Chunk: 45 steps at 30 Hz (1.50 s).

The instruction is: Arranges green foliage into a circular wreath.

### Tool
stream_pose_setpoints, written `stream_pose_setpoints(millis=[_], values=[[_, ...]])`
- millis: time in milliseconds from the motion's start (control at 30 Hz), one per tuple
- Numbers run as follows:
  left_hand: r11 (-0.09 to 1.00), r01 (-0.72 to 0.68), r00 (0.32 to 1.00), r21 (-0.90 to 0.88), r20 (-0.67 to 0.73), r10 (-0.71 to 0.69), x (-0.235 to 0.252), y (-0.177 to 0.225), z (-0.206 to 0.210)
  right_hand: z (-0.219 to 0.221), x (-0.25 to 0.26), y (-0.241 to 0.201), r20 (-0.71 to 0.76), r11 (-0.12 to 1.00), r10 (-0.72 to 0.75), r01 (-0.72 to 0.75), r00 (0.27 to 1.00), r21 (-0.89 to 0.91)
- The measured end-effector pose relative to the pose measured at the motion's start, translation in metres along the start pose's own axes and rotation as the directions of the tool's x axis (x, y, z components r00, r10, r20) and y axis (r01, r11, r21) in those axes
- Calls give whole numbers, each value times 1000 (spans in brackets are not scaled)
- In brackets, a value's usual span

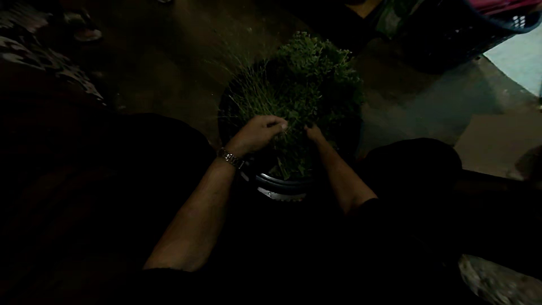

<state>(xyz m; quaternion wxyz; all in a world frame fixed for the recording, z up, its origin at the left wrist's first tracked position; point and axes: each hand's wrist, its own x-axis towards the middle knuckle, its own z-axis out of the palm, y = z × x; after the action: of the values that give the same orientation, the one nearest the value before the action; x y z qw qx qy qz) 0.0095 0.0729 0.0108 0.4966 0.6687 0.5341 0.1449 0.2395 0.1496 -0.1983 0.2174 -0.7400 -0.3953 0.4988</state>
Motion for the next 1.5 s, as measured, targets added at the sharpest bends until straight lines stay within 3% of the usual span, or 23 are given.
stream_pose_setpoints(millis=[100, 167, 200, 233, 267, 300, 333, 367, 400, 567, 700, 767, 867, 933, 1000, 1100, 1267, 1500], values=[[989, -75, 995, -127, -81, 65, -13, 0, -19, 7, -13, -5, -1, 1000, -4, 4, 1000, 7], [971, -112, 988, -210, -124, 87, -20, -1, -32, -4, -60, -54, 65, 982, 170, -175, 983, 74], [962, -139, 983, -234, -151, 106, -23, -2, -38, -8, -79, -70, 79, 972, 188, -197, 979, 125], [956, -163, 977, -243, -171, 124, -27, -2, -44, -8, -89, -66, 64, 985, 76, -85, 995, 150], [950, -180, 972, -253, -192, 133, -30, -1, -50, -2, -85, -40, 15, 969, -213, 209, 977, 135], [946, -197, 967, -256, -211, 144, -34, -1, -55, 14, -62, 0, -156, 786, -589, 607, 793, 115], [945, -211, 962, -251, -222, 155, -38, 0, -61, 0, -84, -39, 22, 965, -221, 216, 975, 148], [941, -222, 958, -253, -238, 162, -42, 1, -65, -3, -93, -68, 60, 981, 67, -77, 996, 179], [938, -228, 954, -260, -255, 161, -45, 3, -68, -2, -96, -81, 54, 964, 179, -186, 982, 190], [896, -269, 939, -353, -302, 163, -46, 1, -72, -7, -101, -83, 99, 995, 97, -93, 990, -48], [903, -243, 951, -356, -272, 148, -40, -6, -69, 2, -80, -72, 130, 965, 130, -95, 983, -243], [892, -240, 953, -384, -267, 142, -35, -12, -68, 28, -36, -25, 31, 979, -51, 57, 998, -196], [873, -229, 955, -432, -272, 116, -32, -17, -66, 37, -8, -8, 107, 994, -26, 36, 994, -99], [868, -213, 956, -449, -280, 90, -32, -16, -64, 38, -20, -14, 71, 999, -9, 12, 997, -31], [865, -196, 961, -462, -268, 74, -32, -14, -63, 21, -66, -51, 102, 992, 114, -119, 988, 43], [857, -187, 963, -479, -261, 63, -31, -12, -60, 5, -109, -76, 78, 981, 127, -137, 989, 139], [854, -201, 965, -481, -245, 89, -30, -16, -58, 0, -109, -72, 166, 997, 66, -60, 984, -44], [865, -192, 966, -463, -244, 83, -35, -15, -56, 2, -120, -72, 90, 994, 109, -108, 990, -12]])
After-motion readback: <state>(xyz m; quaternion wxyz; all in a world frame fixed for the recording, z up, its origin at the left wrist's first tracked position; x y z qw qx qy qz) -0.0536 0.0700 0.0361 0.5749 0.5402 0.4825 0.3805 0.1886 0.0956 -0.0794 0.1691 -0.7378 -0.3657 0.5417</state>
